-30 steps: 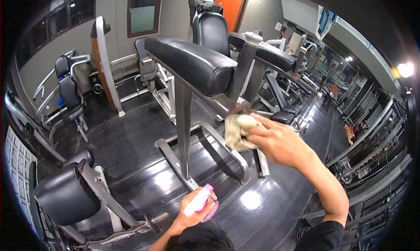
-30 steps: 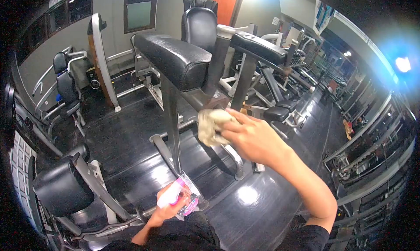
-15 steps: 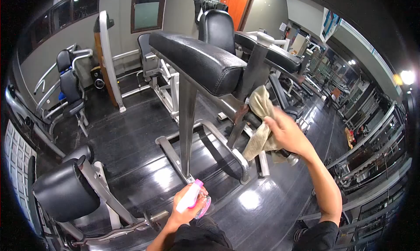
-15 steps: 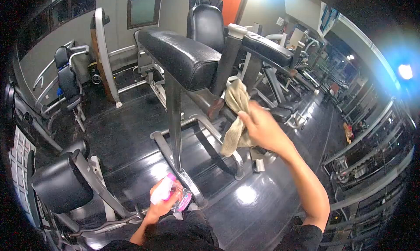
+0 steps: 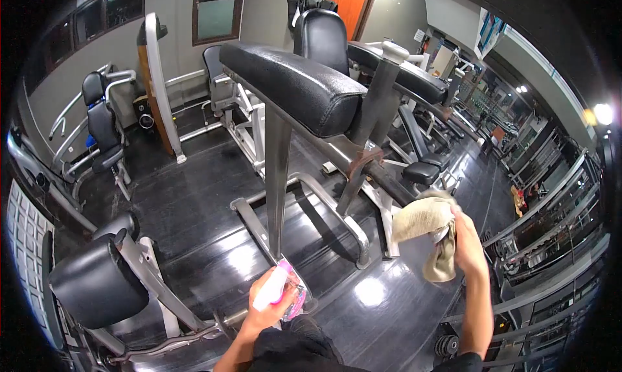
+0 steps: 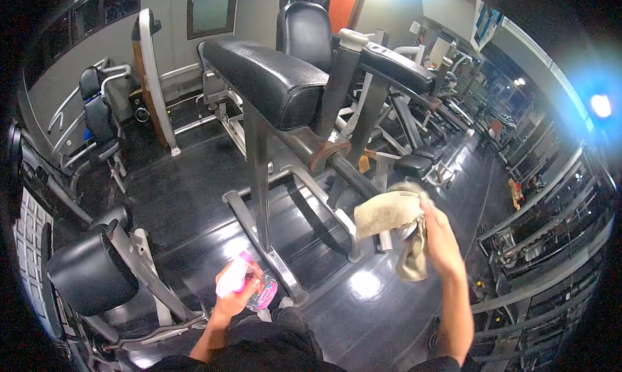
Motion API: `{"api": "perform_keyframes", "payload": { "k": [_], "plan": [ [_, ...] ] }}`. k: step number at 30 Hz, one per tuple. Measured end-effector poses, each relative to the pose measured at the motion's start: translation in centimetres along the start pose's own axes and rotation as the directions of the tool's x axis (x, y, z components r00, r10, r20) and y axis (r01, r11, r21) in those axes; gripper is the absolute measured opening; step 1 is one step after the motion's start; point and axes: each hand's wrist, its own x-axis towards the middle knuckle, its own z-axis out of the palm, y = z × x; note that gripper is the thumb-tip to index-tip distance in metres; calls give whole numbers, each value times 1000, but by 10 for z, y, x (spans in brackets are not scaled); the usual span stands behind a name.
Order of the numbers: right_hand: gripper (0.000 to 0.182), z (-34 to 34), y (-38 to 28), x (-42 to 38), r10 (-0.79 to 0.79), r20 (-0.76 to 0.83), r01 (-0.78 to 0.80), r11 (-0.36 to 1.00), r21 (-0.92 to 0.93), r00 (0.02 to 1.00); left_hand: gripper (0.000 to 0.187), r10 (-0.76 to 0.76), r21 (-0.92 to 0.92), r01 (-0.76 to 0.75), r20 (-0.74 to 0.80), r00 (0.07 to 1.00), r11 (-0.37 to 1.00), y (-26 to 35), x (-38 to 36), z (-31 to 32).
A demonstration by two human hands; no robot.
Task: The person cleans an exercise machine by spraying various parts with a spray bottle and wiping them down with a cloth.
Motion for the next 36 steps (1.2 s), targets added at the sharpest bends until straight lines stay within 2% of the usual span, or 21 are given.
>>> {"api": "perform_keyframes", "payload": {
  "k": [1, 2, 4, 6, 8, 10, 11, 12, 15, 16, 19, 20, 22, 23, 24, 26, 27, 29, 31, 32, 36],
  "plan": [
    [44, 14, -3, -14, -255, -177, 219, 955, -198, 951, 23, -4, -16, 4, 4, 1000, 1000, 0, 2, 2],
    [45, 10, 8, -21, -218, -270, 175, 969, -176, 938, 23, -8, -19, 8, 9, 1000, 1000, -2, 3, 3],
    [47, 28, 36, -33, -376, -571, 196, 915, -352, 730, 24, 4, 14, -5, 49, 999, 1000, -7, 5, 3],
    [53, 57, 69, -33, -493, -672, 407, 863, -298, 553, 24, 26, 10, -27, 57, 998, 1000, -5, 4, 6],
    [54, 89, 91, -29, -500, -707, 548, 815, -189, 500, 25, 50, 13, -51, 53, 997, 999, -2, 0, 6],
    [54, 111, 92, -18, -510, -680, 481, 838, -257, 526, 26, -12, -44, 14, 39, 999, 999, 2, -5, 4],
    [55, 118, 81, -16, -379, -718, 460, 883, -92, 584, 26, -13, -38, 14, 35, 999, 999, 2, -7, 3],
    [55, 118, 77, -14, -376, -717, 460, 884, -87, 587, 26, 0, -24, 1, 27, 1000, 1000, 1, -9, 2],
    [51, 122, 49, -7, -182, -801, 491, 857, 156, 571, 26, 17, 18, -17, 0, 1000, 1000, -1, -13, -2],
    [51, 120, 40, -6, -182, -796, 490, 857, 159, 577, 26, 17, 46, -17, -13, 1000, 999, -1, -15, -2],
    [43, 106, 34, -3, 27, -760, 507, 730, 459, 649, 25, -8, 35, 9, -32, 999, 999, -1, -20, -3],
    [43, 107, 38, -3, 29, -760, 506, 730, 460, 649, 25, -9, 37, 10, -31, 999, 999, -1, -21, -4],
    [42, 109, 59, -2, 101, -664, 525, 529, 667, 741, 25, -7, 31, 8, -32, 999, 999, -2, -22, -5],
    [43, 111, 77, -4, 32, -583, 522, 408, 749, 812, 25, -6, 30, 7, -30, 1000, 1000, -2, -22, -5],
    [43, 118, 92, -5, 31, -583, 523, 406, 749, 812, 25, 2, 46, -1, -23, 1000, 999, -3, -22, -6],
    [47, 144, 111, -5, -80, -464, 466, 284, 838, 882, 25, 13, 64, -12, -20, 1000, 998, 1, -23, -6],
    [49, 155, 113, 1, 180, -356, 285, 329, 900, 917, 25, -24, -9, 23, -32, 999, 1000, 6, -23, -4],
    [51, 179, 116, 17, 433, -225, 87, 315, 945, 873, 25, -61, -74, 58, -45, 997, 996, 11, -19, -7],
    [49, 202, 129, 28, 352, -42, -160, 523, 837, 935, 26, -1, 157, 9, -50, 999, 988, 12, -15, -14],
    [48, 215, 117, 30, 271, 16, -186, 614, 767, 962, 26, -5, 163, 14, -53, 999, 987, 15, -11, -18],
    [41, 252, 122, 78, -5, 122, -58, 862, 504, 993, 23, -55, 197, 73, -96, 994, 978, 18, 10, -39]
  ]
}}
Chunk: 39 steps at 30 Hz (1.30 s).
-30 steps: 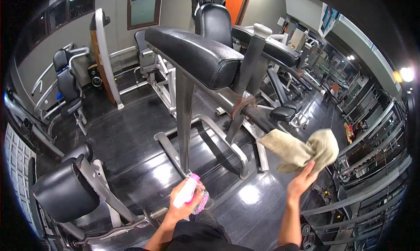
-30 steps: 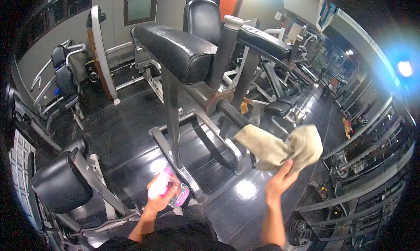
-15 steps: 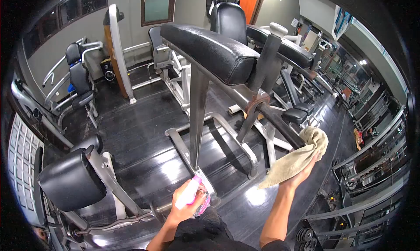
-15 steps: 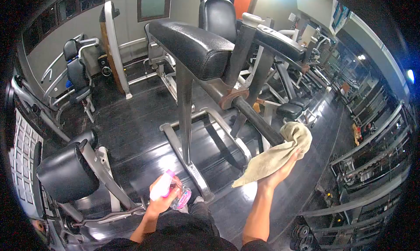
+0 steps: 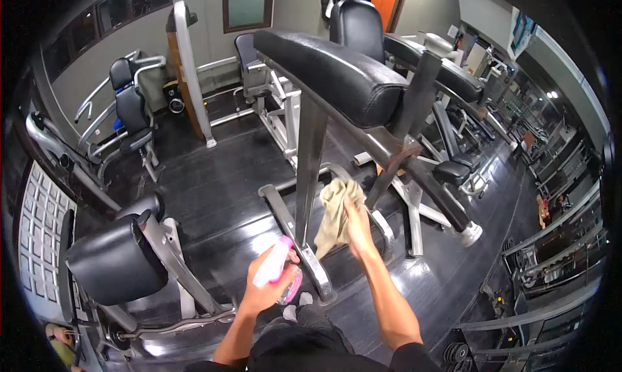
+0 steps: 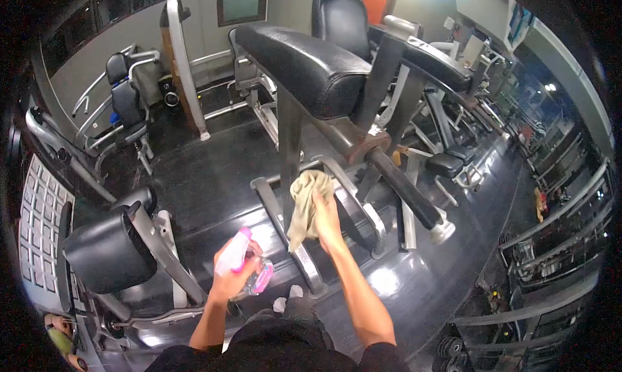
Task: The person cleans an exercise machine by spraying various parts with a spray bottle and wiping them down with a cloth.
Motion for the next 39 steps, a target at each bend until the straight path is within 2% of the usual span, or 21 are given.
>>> {"api": "perform_keyframes", "payload": {
  "k": [2, 3, 4, 7, 9, 10, 12, 13, 15, 16, 18, 19, 23, 26, 28, 29, 30, 31, 34, 38, 39],
  "plan": [
    [40, 18, -23, 17, -65, 39, 69, 992, -106, 997, 21, 55, 38, -53, -46, 997, 998, 8, 8, -5],
    [40, 20, -16, 37, -139, 35, 141, 987, -75, 990, 21, 81, 71, -76, -67, 994, 995, 7, 10, -8],
    [42, 25, -18, 52, -260, 19, 259, 948, -183, 965, 21, 75, 74, -70, -75, 994, 995, 5, 11, -10],
    [42, 54, -20, 99, -325, -80, 294, 919, -263, 942, 22, 80, 14, -79, -117, 990, 997, -8, 7, -16],
    [41, 81, -21, 123, -573, -137, 479, 774, -415, 808, 24, 35, 25, -33, -127, 991, 999, -12, 3, -19],
    [40, 79, 7, 154, -688, -35, 469, 529, -707, 725, 25, -5, 25, 8, -124, 992, 1000, -14, 1, -19],
    [34, 104, 11, 178, -706, -207, 467, 630, -621, 677, 28, -8, 8, 9, -129, 992, 1000, -24, -5, -21],
    [34, 102, 18, 182, -705, -202, 470, 631, -618, 680, 28, -37, -11, 36, -139, 990, 999, -28, -7, -21],
    [35, 90, 39, 189, -598, 110, 394, 368, -842, 794, 28, -98, -82, 85, -173, 980, 993, -27, -9, -18],
    [35, 90, 51, 193, -851, 116, 571, 237, -786, 512, 28, -98, -77, 85, -181, 979, 993, -30, -10, -20],
    [34, 76, 64, 194, -876, 200, 682, 181, -709, 440, 27, -129, -88, 115, -173, 976, 989, -38, -12, -21],
    [34, 71, 76, 190, -875, 201, 684, 183, -706, 441, 27, -142, -113, 124, -173, 975, 986, -35, -9, -20],
    [27, 46, 137, 163, -436, 28, 263, 487, -833, 899, 27, -158, -76, 147, -162, 974, 986, -44, -3, -15],
    [34, 32, 200, 144, -480, -75, 309, 668, -677, 874, 28, -167, -108, 151, -152, 974, 983, -54, 3, -9],
    [25, 21, 233, 145, -173, -217, -15, 749, -663, 961, 28, -168, -113, 153, -145, 975, 982, -59, 9, -7],
    [25, 20, 240, 152, -169, -214, -15, 749, -662, 962, 28, -144, -102, 132, -129, 981, 986, -62, 10, -7],
    [27, 19, 246, 161, -1, -309, -104, 941, -323, 951, 28, -119, -91, 109, -111, 987, 990, -64, 12, -8],
    [29, 19, 245, 168, 188, -335, -176, 982, 66, 923, 28, -119, -92, 109, -111, 987, 990, -65, 14, -9],
    [33, 47, 187, 167, 131, -513, -167, 986, -24, 848, 27, -113, -62, 108, -96, 989, 992, -66, 17, -11],
    [23, 71, 133, 168, -289, -513, 183, 951, -248, 808, 24, -77, 7, 77, -81, 994, 997, -63, 18, -12],
    [23, 78, 113, 164, -286, -511, 182, 952, -244, 811, 23, -79, 20, 80, -71, 994, 997, -61, 17, -13]
  ]
}}
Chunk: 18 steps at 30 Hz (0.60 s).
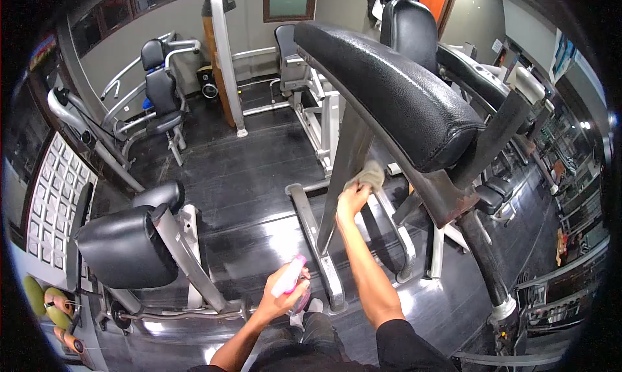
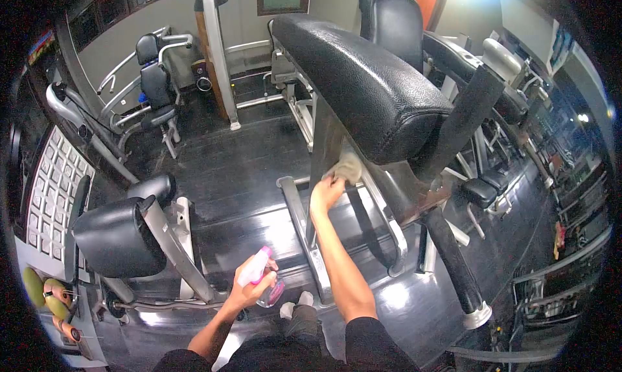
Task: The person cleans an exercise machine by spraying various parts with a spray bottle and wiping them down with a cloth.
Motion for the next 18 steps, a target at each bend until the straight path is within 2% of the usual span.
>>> {"api": "perform_keyframes", "payload": {
  "k": [2, 3, 4, 5, 6, 7, 9, 11, 12, 14, 15, 17, 18],
  "plan": [
    [20, 0, -34, 1, -93, 90, 88, 995, 57, 992, 22, 0, 10, 0, -5, 1000, 1000, 0, -4, -1],
    [20, 3, -38, 4, -89, 90, 84, 995, 60, 992, 22, 6, 17, -6, -5, 1000, 1000, -1, -6, -2],
    [19, 7, -40, 9, -361, 70, 361, 932, 6, 930, 22, 10, 21, -10, -6, 1000, 1000, -4, -8, -3],
    [19, 11, -44, 14, -607, 64, 610, 791, -47, 792, 23, 52, 59, -51, -16, 999, 997, -9, -10, -5],
    [18, 14, -38, 15, -706, 57, 706, 693, -145, 705, 24, 90, 99, -87, -25, 996, 991, -12, -12, -6],
    [18, 15, -16, 15, -707, 52, 706, 695, -136, 706, 24, 97, 107, -93, -28, 995, 990, -12, -15, -7],
    [19, 9, 43, 6, -615, 184, 635, 680, -367, 766, 26, -10, -71, 3, -94, 996, 997, -10, -22, -6],
    [21, -11, 72, -19, -290, 203, 353, 819, -453, 935, 28, -20, -72, 12, -120, 993, 997, -6, -28, -7],
    [21, -19, 92, -29, -288, 209, 354, 821, -449, 934, 27, -9, -78, -2, -138, 990, 997, -5, -31, -8],
    [25, -30, 126, -40, 62, 108, -20, 933, -358, 992, 27, 9, -82, -23, -162, 987, 996, -2, -36, -10],
    [25, -33, 130, -40, 58, 110, -15, 935, -355, 992, 27, -5, -82, -9, -170, 985, 997, 1, -39, -10],
    [32, -42, 137, -29, 187, 167, -95, 890, -446, 968, 27, -13, -86, -2, -171, 985, 996, 2, -42, -10],
    [34, -41, 140, -18, 195, 193, -97, 900, -425, 962, 27, -7, -61, -3, -158, 987, 998, 2, -43, -10]
  ]
}}
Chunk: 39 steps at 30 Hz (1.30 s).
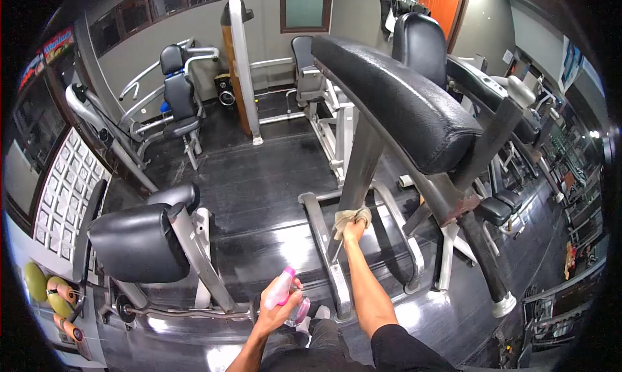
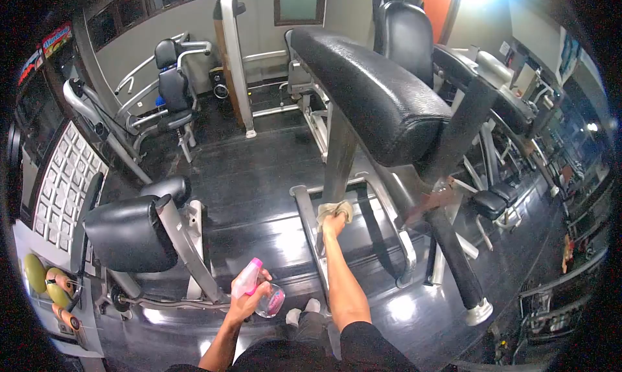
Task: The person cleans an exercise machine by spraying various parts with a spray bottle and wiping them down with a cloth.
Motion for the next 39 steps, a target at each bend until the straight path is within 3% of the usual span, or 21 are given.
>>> {"api": "perform_keyframes", "payload": {
  "k": [3, 5, 9, 12, 13, 14, 15, 17, 18, 20, 21, 22, 25, 27, 28, 29, 30, 33, 37, 38, 39],
  "plan": [
    [35, -21, -60, 1, -17, 32, 10, 978, 208, 999, 27, 26, -15, -26, 36, 999, 1000, 2, 0, 7],
    [30, -35, -109, -8, -121, -79, 131, 980, 151, 990, 26, 50, -54, -46, 59, 997, 997, 5, -1, 12],
    [29, -87, -189, -14, -418, -41, 395, 817, 420, 907, 26, 85, -4, -85, 99, 991, 996, 15, -7, 24],
    [26, -139, -222, -13, -434, 109, 266, 713, 649, 894, 25, 131, 111, -148, 144, 981, 983, 17, -13, 28],
    [26, -150, -218, -3, -475, 32, 363, 712, 600, 879, 25, 142, 108, -159, 151, 978, 981, 19, -13, 27],
    [30, -163, -219, 2, -483, 142, 298, 719, 628, 864, 26, 191, 111, -218, 211, 959, 970, 21, -14, 27],
    [30, -174, -215, 2, -484, 133, 305, 717, 627, 865, 27, 234, 110, -272, 271, 934, 956, 22, -17, 27],
    [41, -204, -232, -18, -437, -27, 430, 871, 239, 899, 28, 188, 42, -208, 284, 940, 977, 35, -22, 31],
    [43, -216, -230, -20, -349, -29, 333, 859, 390, 937, 27, 156, 23, -168, 265, 951, 986, 43, -26, 33],
    [44, -241, -220, -2, -496, 56, 419, 783, 459, 866, 27, 122, 2, -126, 249, 961, 992, 56, -31, 38],
    [39, -250, -213, 4, -623, -49, 475, 540, 694, 780, 29, 126, -31, -122, 255, 959, 992, 61, -32, 41],
    [36, -262, -218, 3, -699, -70, 566, 512, 646, 712, 31, 126, -62, -114, 263, 957, 992, 65, -32, 44],
    [32, -303, -219, 11, -446, 43, 305, 675, 672, 894, 34, 125, -79, -106, 295, 947, 991, 70, -31, 54],
    [30, -328, -234, 18, -588, 217, 504, 794, 341, 780, 35, 142, -90, -119, 324, 935, 989, 74, -29, 63],
    [32, -340, -242, 4, -535, 259, 544, 838, 42, 804, 36, 167, -102, -140, 345, 924, 985, 76, -27, 68],
    [25, -352, -242, 2, -526, 420, 646, 731, -220, 739, 36, 165, -101, -138, 347, 923, 985, 80, -26, 71],
    [21, -356, -235, 0, -488, 474, 655, 695, -298, 733, 36, 193, -50, -187, 364, 911, 981, 85, -24, 76],
    [18, -366, -223, -20, -430, 527, 672, 578, -463, 733, 36, 236, 2, -255, 376, 896, 967, 85, -21, 91],
    [26, -371, -230, -28, -334, 537, 588, 694, -416, 774, 33, 302, 42, -345, 390, 870, 938, 77, -16, 112],
    [33, -369, -221, -21, -356, 536, 626, 605, -493, 766, 33, 303, 47, -346, 386, 871, 937, 75, -15, 117],
    [38, -367, -204, -2, -434, 566, 687, 624, -373, 701, 33, 279, 61, -326, 385, 880, 943, 72, -15, 123]
  ]
}}
